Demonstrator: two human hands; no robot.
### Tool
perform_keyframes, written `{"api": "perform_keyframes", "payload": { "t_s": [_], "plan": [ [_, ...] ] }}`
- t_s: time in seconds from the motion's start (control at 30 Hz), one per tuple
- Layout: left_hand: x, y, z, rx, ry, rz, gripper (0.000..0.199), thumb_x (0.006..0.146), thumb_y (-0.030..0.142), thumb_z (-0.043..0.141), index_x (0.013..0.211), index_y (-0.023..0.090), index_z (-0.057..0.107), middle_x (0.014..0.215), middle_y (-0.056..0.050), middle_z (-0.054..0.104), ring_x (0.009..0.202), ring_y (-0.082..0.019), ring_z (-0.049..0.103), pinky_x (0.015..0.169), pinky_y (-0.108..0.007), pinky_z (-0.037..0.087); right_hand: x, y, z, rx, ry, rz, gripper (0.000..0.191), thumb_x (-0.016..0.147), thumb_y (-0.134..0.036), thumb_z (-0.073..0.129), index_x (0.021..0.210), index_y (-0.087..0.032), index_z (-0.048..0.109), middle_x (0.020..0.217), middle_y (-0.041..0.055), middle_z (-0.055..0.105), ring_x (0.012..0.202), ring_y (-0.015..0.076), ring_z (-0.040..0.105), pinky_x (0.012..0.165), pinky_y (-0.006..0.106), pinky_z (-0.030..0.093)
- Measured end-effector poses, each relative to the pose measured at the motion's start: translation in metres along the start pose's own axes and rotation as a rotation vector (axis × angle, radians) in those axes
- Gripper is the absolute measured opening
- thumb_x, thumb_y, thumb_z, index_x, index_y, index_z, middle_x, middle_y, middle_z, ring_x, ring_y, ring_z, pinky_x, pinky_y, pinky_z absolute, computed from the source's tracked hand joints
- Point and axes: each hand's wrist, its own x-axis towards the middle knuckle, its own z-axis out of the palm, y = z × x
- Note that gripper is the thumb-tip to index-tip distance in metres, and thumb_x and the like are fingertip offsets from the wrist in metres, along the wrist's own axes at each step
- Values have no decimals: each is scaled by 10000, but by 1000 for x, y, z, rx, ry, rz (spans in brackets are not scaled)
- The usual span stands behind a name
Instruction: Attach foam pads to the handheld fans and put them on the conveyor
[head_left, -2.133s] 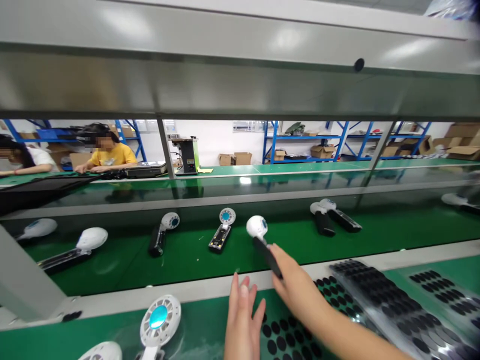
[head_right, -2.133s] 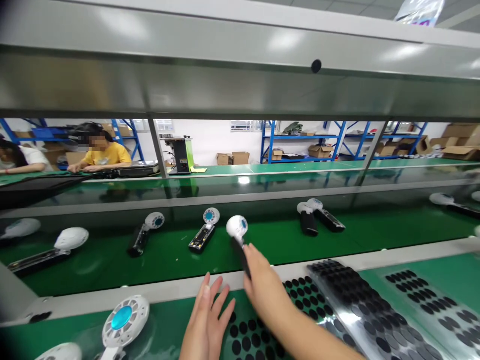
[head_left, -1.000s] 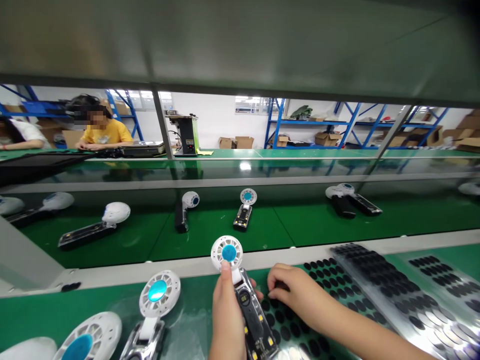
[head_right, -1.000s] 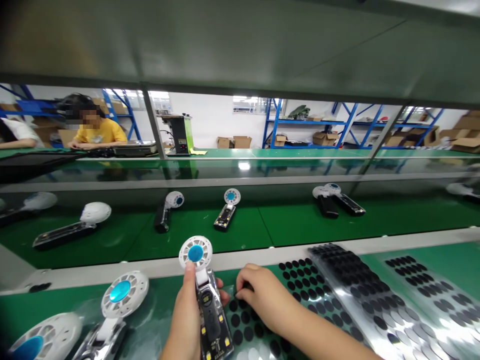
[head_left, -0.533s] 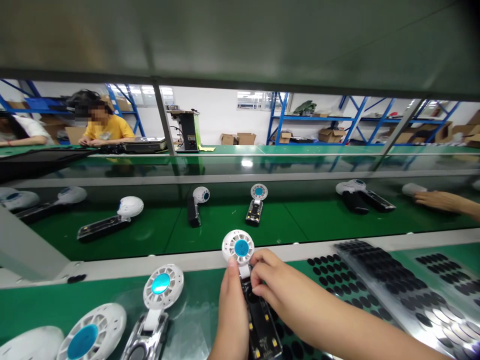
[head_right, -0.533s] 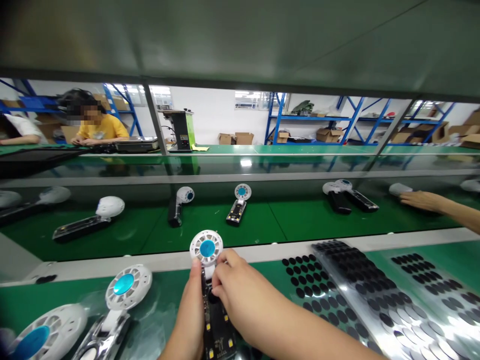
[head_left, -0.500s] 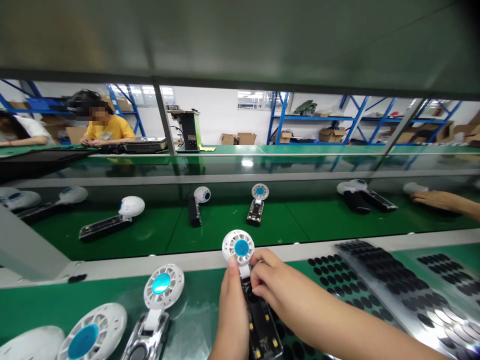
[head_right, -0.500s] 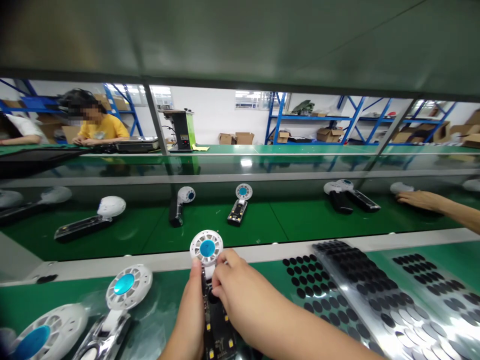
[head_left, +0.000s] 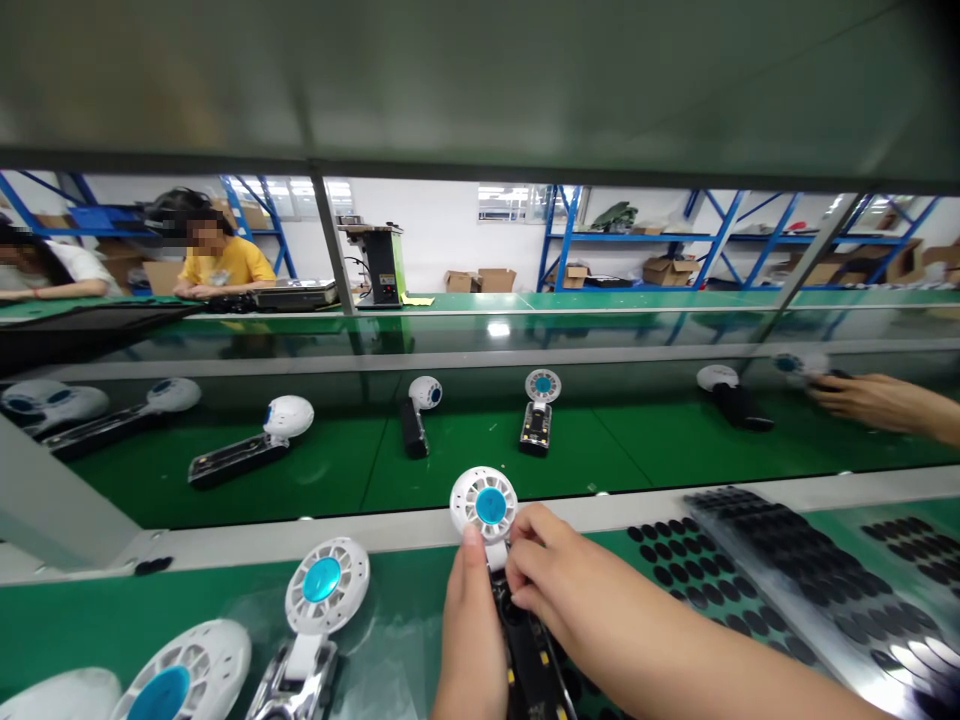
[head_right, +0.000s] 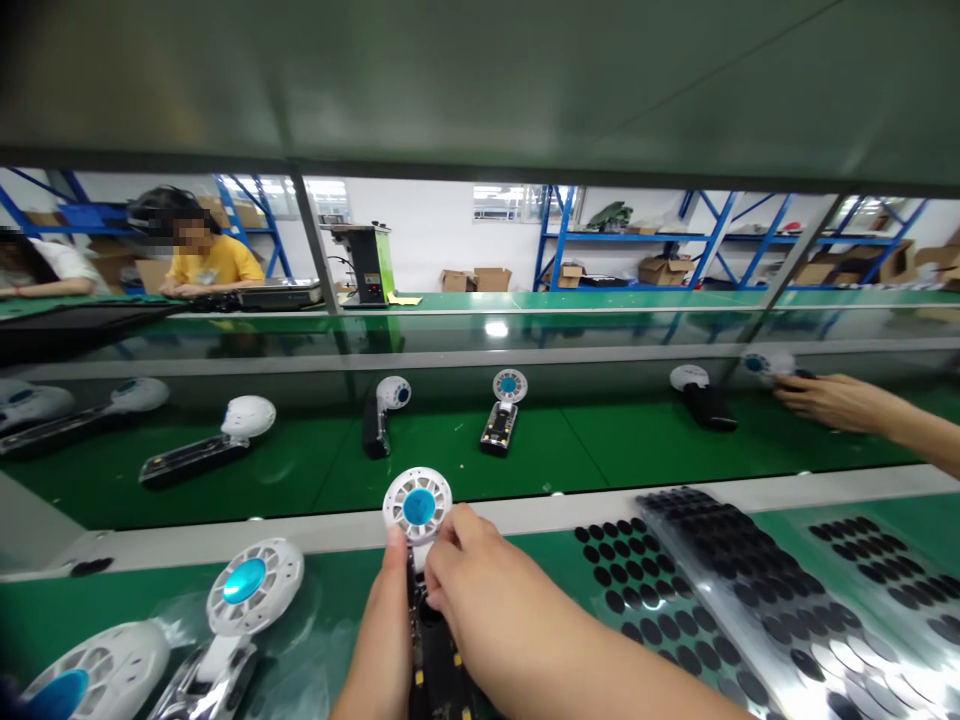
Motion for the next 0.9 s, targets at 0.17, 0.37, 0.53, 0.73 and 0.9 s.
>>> {"api": "perform_keyframes", "payload": {
  "t_s": [0.17, 0.37, 0.53, 0.73, 0.9],
  "plan": [
    [-3, 2, 1, 12, -18, 31, 491, 720, 581, 462, 835, 159, 685, 905, -110, 694, 930, -299, 585, 810, -362, 415, 0, 6, 6, -22, 70, -55, 124, 764, -85, 485, 768, -179, 565, 958, 45, 501, 715, 138, 505, 629, 259, 409],
    [-3, 1, 1, 22, -24, 40, 493, 714, 578, 475, 837, 147, 680, 900, -113, 689, 916, -283, 586, 813, -347, 415, 2, 10, 12, 71, 121, -25, 145, 724, -59, 498, 735, -189, 562, 928, 26, 502, 753, 140, 509, 656, 260, 419],
    [-2, -1, 0, 52, -41, 40, 507, 735, 565, 454, 892, 128, 659, 928, -110, 685, 936, -270, 580, 824, -337, 412, 1, 6, 16, 62, 178, -10, 161, 719, -36, 481, 714, -178, 556, 888, 31, 510, 790, 159, 507, 661, 268, 432],
    [-3, 0, -1, 66, -77, 56, 545, 738, 597, 418, 905, 135, 655, 954, -118, 682, 942, -280, 580, 835, -360, 403, -2, 8, 21, 111, 258, -54, 169, 715, -23, 492, 675, -184, 521, 855, 9, 526, 859, 176, 483, 704, 289, 430],
    [-2, 0, -1, 49, -96, 46, 572, 710, 615, 449, 920, 120, 645, 942, -121, 682, 949, -279, 581, 825, -346, 415, -5, 12, 26, 183, 283, -35, 189, 709, -30, 489, 684, -214, 517, 915, -5, 521, 921, 185, 478, 756, 327, 412]
  ]
}}
